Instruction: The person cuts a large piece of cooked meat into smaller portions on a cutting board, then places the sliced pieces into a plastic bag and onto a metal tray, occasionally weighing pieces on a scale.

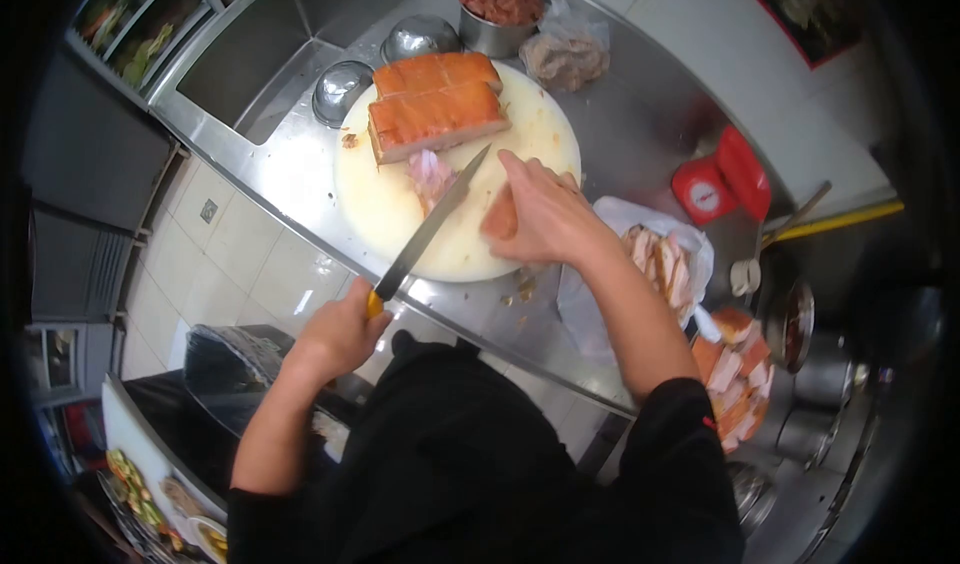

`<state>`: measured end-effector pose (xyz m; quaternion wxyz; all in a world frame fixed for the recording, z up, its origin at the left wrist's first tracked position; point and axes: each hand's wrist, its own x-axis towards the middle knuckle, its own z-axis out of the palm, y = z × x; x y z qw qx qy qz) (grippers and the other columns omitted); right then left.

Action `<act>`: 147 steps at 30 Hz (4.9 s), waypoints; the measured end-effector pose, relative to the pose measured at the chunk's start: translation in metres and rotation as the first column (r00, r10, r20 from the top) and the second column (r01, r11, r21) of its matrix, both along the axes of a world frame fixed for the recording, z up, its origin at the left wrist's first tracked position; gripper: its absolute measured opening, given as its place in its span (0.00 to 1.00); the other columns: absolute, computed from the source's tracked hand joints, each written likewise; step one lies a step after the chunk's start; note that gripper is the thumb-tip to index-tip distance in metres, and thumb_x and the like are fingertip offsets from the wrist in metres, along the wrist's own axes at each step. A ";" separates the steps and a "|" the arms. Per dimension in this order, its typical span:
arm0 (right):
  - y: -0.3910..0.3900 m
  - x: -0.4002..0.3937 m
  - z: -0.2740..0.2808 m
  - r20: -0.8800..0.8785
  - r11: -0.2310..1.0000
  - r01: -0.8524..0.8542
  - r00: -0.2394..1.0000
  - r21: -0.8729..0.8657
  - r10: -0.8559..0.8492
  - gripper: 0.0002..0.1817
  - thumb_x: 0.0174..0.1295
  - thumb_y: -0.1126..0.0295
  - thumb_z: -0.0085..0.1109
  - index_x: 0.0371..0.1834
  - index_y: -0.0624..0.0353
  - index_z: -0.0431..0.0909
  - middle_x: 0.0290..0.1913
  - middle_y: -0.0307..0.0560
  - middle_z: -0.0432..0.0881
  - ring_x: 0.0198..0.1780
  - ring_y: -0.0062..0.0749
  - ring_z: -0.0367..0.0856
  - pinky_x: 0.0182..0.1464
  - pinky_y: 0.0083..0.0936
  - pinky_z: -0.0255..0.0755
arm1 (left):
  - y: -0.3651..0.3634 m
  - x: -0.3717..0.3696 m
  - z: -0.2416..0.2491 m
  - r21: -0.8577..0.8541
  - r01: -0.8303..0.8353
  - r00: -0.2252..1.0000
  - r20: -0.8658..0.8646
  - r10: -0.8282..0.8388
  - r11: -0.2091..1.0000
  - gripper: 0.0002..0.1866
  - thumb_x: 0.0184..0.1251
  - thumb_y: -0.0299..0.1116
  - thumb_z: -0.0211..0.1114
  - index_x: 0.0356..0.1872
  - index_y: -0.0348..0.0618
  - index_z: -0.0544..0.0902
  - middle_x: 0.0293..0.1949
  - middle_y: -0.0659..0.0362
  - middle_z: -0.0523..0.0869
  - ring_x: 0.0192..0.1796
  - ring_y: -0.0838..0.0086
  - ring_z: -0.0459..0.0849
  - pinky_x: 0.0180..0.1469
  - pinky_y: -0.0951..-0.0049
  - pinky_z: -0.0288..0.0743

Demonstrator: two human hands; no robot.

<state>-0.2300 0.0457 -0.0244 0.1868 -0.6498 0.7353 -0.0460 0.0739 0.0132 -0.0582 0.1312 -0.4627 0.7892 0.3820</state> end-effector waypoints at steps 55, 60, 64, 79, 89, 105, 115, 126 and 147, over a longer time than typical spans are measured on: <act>0.023 -0.031 -0.012 -0.199 0.975 -0.213 0.960 -0.056 0.198 0.52 0.46 0.48 0.80 0.73 0.63 0.70 0.67 0.62 0.76 0.71 0.58 0.72 0.71 0.42 0.69 | 0.024 -0.004 0.003 -0.060 -0.213 0.909 -0.379 0.175 0.975 0.17 0.77 0.36 0.62 0.55 0.35 0.71 0.29 0.35 0.86 0.36 0.34 0.85 0.39 0.41 0.78; 0.013 0.023 -0.025 -0.065 0.986 0.161 0.985 0.032 -0.158 0.48 0.49 0.54 0.78 0.73 0.63 0.67 0.62 0.61 0.75 0.64 0.57 0.76 0.67 0.45 0.71 | 0.029 -0.019 0.008 -0.096 -0.139 0.921 -0.378 0.093 0.986 0.16 0.77 0.37 0.62 0.50 0.36 0.70 0.29 0.37 0.86 0.36 0.36 0.86 0.41 0.41 0.79; 0.024 0.031 -0.022 0.055 0.977 0.117 0.993 -0.177 -0.108 0.37 0.50 0.57 0.74 0.63 0.64 0.73 0.57 0.60 0.76 0.62 0.55 0.77 0.64 0.40 0.74 | 0.028 -0.030 0.020 -0.121 -0.084 0.941 -0.335 0.039 0.989 0.15 0.77 0.38 0.61 0.49 0.36 0.69 0.31 0.38 0.87 0.37 0.38 0.87 0.42 0.41 0.79; 0.020 0.021 -0.051 0.210 0.918 0.065 0.978 -0.392 0.020 0.24 0.48 0.68 0.69 0.50 0.61 0.77 0.51 0.56 0.75 0.55 0.54 0.76 0.60 0.41 0.74 | 0.031 -0.042 0.026 -0.102 -0.035 0.977 -0.213 0.013 0.994 0.15 0.76 0.34 0.63 0.50 0.37 0.68 0.25 0.37 0.84 0.32 0.34 0.84 0.37 0.40 0.77; 0.017 0.017 -0.056 0.281 0.895 0.079 0.958 -0.438 0.053 0.22 0.46 0.69 0.71 0.46 0.61 0.78 0.46 0.53 0.78 0.52 0.51 0.78 0.56 0.39 0.75 | 0.030 -0.022 0.061 0.006 0.036 0.999 -0.022 -0.036 0.999 0.15 0.78 0.36 0.60 0.52 0.36 0.68 0.28 0.35 0.85 0.36 0.34 0.85 0.40 0.39 0.77; 0.018 0.020 -0.063 0.281 0.877 0.080 0.957 -0.473 0.065 0.24 0.45 0.68 0.74 0.47 0.61 0.79 0.46 0.55 0.80 0.51 0.53 0.79 0.57 0.40 0.76 | 0.021 -0.048 0.007 0.060 0.049 0.999 -0.019 -0.047 0.997 0.16 0.79 0.37 0.57 0.53 0.35 0.67 0.35 0.32 0.86 0.41 0.32 0.84 0.45 0.37 0.77; 0.029 -0.078 -0.052 0.864 0.878 0.235 0.196 0.418 -0.464 0.32 0.61 0.61 0.68 0.69 0.61 0.74 0.60 0.51 0.85 0.57 0.39 0.86 0.62 0.38 0.78 | -0.035 -0.046 0.003 0.212 -0.024 0.997 -0.063 0.038 0.977 0.27 0.78 0.45 0.61 0.65 0.35 0.68 0.33 0.43 0.88 0.23 0.62 0.87 0.33 0.59 0.81; 0.126 -0.315 0.055 0.778 0.517 0.845 0.413 -0.135 -0.473 0.30 0.58 0.57 0.71 0.58 0.70 0.81 0.48 0.52 0.89 0.48 0.36 0.90 0.51 0.33 0.84 | -0.017 -0.055 0.000 0.166 -0.150 0.983 -0.083 0.165 0.975 0.17 0.77 0.35 0.65 0.51 0.36 0.67 0.21 0.55 0.78 0.18 0.69 0.80 0.21 0.67 0.76; 0.126 -0.441 0.019 -0.167 0.734 0.665 0.715 -0.137 -0.679 0.37 0.44 0.52 0.74 0.54 0.70 0.85 0.49 0.66 0.88 0.52 0.53 0.89 0.55 0.41 0.80 | 0.004 -0.068 -0.005 -0.028 -0.242 0.969 0.052 0.243 0.970 0.21 0.78 0.34 0.63 0.61 0.34 0.66 0.22 0.51 0.82 0.19 0.64 0.83 0.20 0.64 0.78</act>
